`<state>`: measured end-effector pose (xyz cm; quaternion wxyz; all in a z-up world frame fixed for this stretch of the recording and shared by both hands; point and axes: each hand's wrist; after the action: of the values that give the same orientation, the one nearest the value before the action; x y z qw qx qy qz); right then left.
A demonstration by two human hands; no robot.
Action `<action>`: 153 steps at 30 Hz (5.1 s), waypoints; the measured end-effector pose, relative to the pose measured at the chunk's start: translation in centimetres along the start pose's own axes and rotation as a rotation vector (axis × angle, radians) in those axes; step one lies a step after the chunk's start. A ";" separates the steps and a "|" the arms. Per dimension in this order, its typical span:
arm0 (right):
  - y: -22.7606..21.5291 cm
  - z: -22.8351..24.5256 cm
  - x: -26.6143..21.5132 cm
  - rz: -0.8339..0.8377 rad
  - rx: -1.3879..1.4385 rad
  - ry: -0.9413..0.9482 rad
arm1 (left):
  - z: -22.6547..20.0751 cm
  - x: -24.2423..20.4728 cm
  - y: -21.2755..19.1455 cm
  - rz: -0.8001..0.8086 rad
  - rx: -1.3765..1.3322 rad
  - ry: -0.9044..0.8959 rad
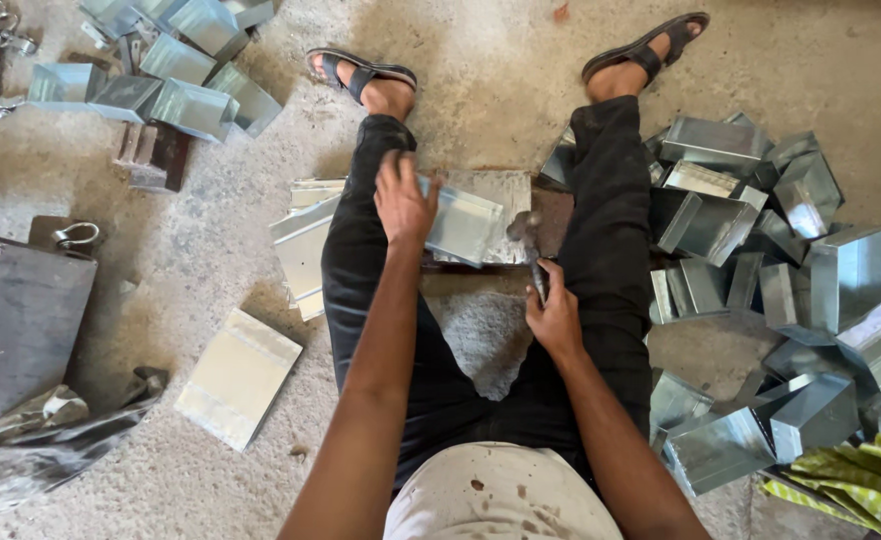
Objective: The person sits on the floor and uses a hammer to strike a small metal piece placed on a stone block. They repeatedly pick up metal pieces from a pile, position them on the block, and hammer them.
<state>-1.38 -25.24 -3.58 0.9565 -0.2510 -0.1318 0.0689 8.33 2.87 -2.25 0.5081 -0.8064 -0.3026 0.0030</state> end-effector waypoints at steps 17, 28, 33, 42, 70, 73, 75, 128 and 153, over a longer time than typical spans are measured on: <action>2.0 -4.3 -0.9 0.109 0.123 0.075 | -3.6 -0.1 -3.6 -0.032 -0.259 0.433; 2.3 0.2 0.4 0.310 0.121 0.412 | -4.2 -1.5 -7.4 0.315 -0.459 0.529; 3.2 2.6 0.3 0.196 0.135 0.361 | -3.5 -1.8 -7.0 0.385 -0.507 0.514; 4.8 1.3 2.5 0.275 -0.042 0.163 | -3.3 -2.8 -7.1 0.366 -0.458 0.475; 3.4 0.3 3.5 0.241 -0.222 0.212 | -4.3 -3.8 -6.6 0.297 -0.449 0.439; 2.2 -0.1 5.4 0.274 -0.217 0.246 | -4.4 -3.6 -6.3 0.280 -0.446 0.411; 2.0 -0.6 4.4 0.161 -0.180 0.176 | -3.9 -2.8 -5.8 0.281 -0.468 0.430; 0.0 -3.4 -0.8 0.243 0.537 0.693 | 3.8 -2.8 0.3 -0.026 -0.598 -0.146; 2.3 -4.3 -1.0 0.028 0.114 -0.108 | -1.2 -13.6 -0.5 0.236 0.235 0.509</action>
<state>-1.24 -25.47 -8.53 0.9597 -0.1937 -0.1756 0.1030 -2.66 -4.61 -5.41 0.6537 -0.7464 -0.0676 -0.1051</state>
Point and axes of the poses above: each hand's wrist, its own x-axis towards the middle knuckle, its own y-axis out of the palm, z = x × y, and after that the axes turned 7 degrees about -y, right-handed
